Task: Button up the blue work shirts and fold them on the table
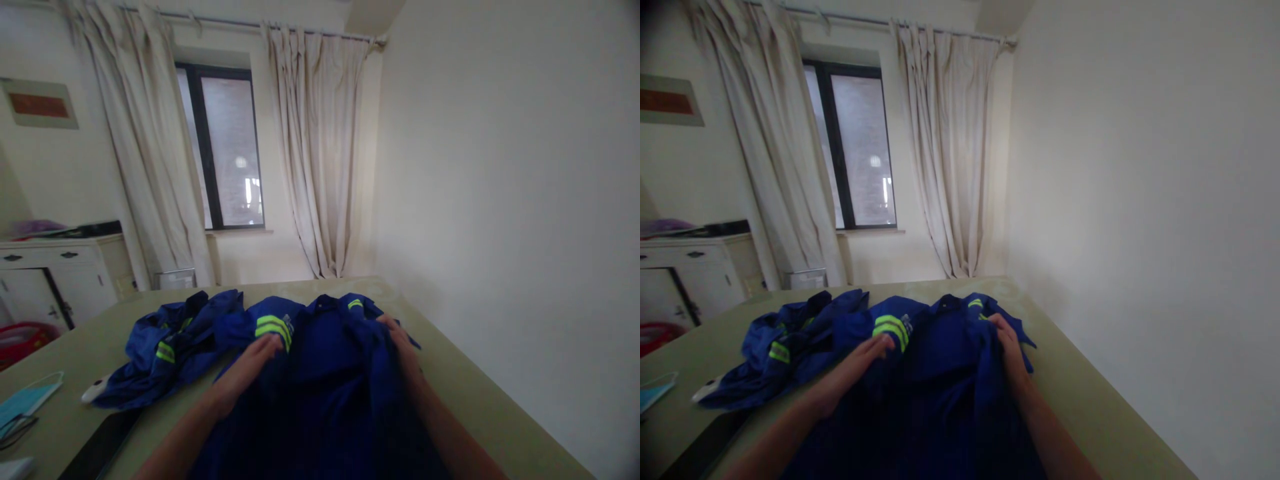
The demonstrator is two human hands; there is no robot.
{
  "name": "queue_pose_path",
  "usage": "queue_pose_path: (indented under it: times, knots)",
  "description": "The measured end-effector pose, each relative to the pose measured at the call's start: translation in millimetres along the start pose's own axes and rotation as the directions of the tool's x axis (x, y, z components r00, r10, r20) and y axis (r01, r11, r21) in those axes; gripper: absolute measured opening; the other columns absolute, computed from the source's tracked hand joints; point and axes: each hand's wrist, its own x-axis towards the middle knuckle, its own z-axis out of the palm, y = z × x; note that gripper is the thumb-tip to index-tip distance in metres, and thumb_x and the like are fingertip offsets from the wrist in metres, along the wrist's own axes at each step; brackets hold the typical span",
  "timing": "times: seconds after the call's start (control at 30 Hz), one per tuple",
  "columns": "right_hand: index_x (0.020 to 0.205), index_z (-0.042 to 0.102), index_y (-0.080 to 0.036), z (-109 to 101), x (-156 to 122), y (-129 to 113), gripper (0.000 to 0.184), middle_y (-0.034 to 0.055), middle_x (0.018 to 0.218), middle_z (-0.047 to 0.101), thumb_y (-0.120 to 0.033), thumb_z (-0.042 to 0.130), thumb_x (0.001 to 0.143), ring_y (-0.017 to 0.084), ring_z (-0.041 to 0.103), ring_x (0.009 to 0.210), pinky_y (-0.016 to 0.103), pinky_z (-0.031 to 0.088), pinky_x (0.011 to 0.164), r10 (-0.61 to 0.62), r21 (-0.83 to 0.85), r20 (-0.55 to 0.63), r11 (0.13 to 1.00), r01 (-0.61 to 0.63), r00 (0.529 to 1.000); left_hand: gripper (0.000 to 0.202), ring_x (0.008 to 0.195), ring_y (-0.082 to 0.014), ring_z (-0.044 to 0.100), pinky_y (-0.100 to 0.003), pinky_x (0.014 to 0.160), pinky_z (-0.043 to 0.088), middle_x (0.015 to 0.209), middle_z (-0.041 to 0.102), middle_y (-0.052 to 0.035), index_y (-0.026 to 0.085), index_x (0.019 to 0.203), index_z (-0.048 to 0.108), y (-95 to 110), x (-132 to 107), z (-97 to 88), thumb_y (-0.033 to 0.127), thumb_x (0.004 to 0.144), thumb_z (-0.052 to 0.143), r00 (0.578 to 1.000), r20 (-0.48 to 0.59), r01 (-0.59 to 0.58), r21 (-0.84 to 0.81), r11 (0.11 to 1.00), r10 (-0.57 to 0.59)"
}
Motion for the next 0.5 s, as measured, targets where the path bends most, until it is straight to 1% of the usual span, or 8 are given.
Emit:
queue_pose_path:
  times: [0.03,0.07,0.1,0.17,0.27,0.37,0.43,0.5]
  knots:
    - [0.076,0.058,-0.023,7,-4,-9,0.025,0.0014,0.070,0.061,-0.046,0.051,0.082,0.019,0.057,0.062,0.029,0.050,0.058,0.027,0.024,0.142,0.999,-0.030,0.990,0.055,0.095,-0.0260,0.071,-0.040,0.086,0.057,0.098,0.076,-0.0011,0.026,0.103,0.073,5,-12,5.3,0.072,0.077,0.058,0.966,0.258,-0.030,0.164,0.986,-0.014]
    - [0.073,0.057,-0.023,12,-9,-18,0.023,0.0007,0.068,0.060,-0.044,0.053,0.081,0.018,0.056,0.061,0.028,0.048,0.057,0.046,0.039,0.282,0.997,-0.060,0.958,0.059,0.098,-0.0299,0.071,-0.043,0.088,0.056,0.101,0.077,-0.0028,0.027,0.106,0.073,8,-23,9.7,0.072,0.068,0.069,0.900,0.431,-0.094,0.338,0.937,-0.065]
    - [0.072,0.056,-0.023,15,-14,-26,0.022,0.0006,0.069,0.060,-0.042,0.053,0.082,0.018,0.056,0.062,0.028,0.048,0.058,0.053,0.046,0.398,0.996,-0.078,0.916,0.067,0.102,-0.0340,0.070,-0.045,0.090,0.055,0.107,0.076,-0.0053,0.027,0.112,0.072,9,-31,13.0,0.067,0.059,0.079,0.839,0.529,-0.174,0.482,0.859,-0.127]
    - [0.074,0.056,-0.023,15,-23,-39,0.020,0.0009,0.074,0.062,-0.037,0.048,0.085,0.019,0.058,0.070,0.028,0.048,0.064,0.040,0.004,0.543,0.999,-0.050,0.839,0.084,0.109,-0.0410,0.068,-0.050,0.094,0.053,0.117,0.074,-0.0114,0.026,0.121,0.069,6,-37,16.2,0.051,0.044,0.091,0.852,0.490,-0.266,0.710,0.652,-0.186]
    - [0.073,0.057,-0.023,11,-34,-45,0.022,0.0006,0.077,0.062,-0.028,0.042,0.088,0.020,0.059,0.078,0.030,0.047,0.074,0.062,-0.258,0.648,0.956,0.142,0.759,0.075,0.116,-0.0394,0.066,-0.049,0.098,0.050,0.126,0.070,-0.0130,0.027,0.132,0.063,-5,-24,17.2,0.031,0.060,0.084,0.933,0.338,-0.249,0.853,0.459,-0.122]
    - [0.074,0.059,-0.023,14,-42,-40,0.015,0.0005,0.076,0.063,-0.024,0.048,0.085,0.020,0.060,0.074,0.030,0.047,0.073,0.170,-0.475,0.702,0.835,0.277,0.692,0.059,0.120,-0.0318,0.065,-0.043,0.099,0.051,0.137,0.063,-0.0118,0.026,0.141,0.054,-20,-1,24.6,0.023,0.083,0.063,0.966,0.259,-0.237,0.852,0.466,0.019]
    - [0.088,0.064,-0.023,22,-46,-34,0.011,0.0024,0.090,0.067,-0.023,0.054,0.083,0.021,0.063,0.085,0.030,0.049,0.081,0.111,-0.479,0.684,0.814,0.329,0.721,0.064,0.122,-0.0305,0.063,-0.041,0.098,0.052,0.148,0.054,-0.0138,0.024,0.150,0.042,-31,9,37.3,0.027,0.089,0.058,0.969,0.224,-0.244,0.823,0.513,0.102]
    - [0.109,0.064,-0.024,31,-47,-24,0.029,0.0054,0.112,0.066,-0.024,0.060,0.081,0.023,0.061,0.105,0.033,0.047,0.094,0.004,-0.478,0.638,0.787,0.392,0.770,0.074,0.121,-0.0330,0.064,-0.042,0.095,0.053,0.155,0.045,-0.0178,0.022,0.155,0.033,-42,15,54.1,0.035,0.088,0.062,0.974,0.191,-0.226,0.817,0.530,0.121]
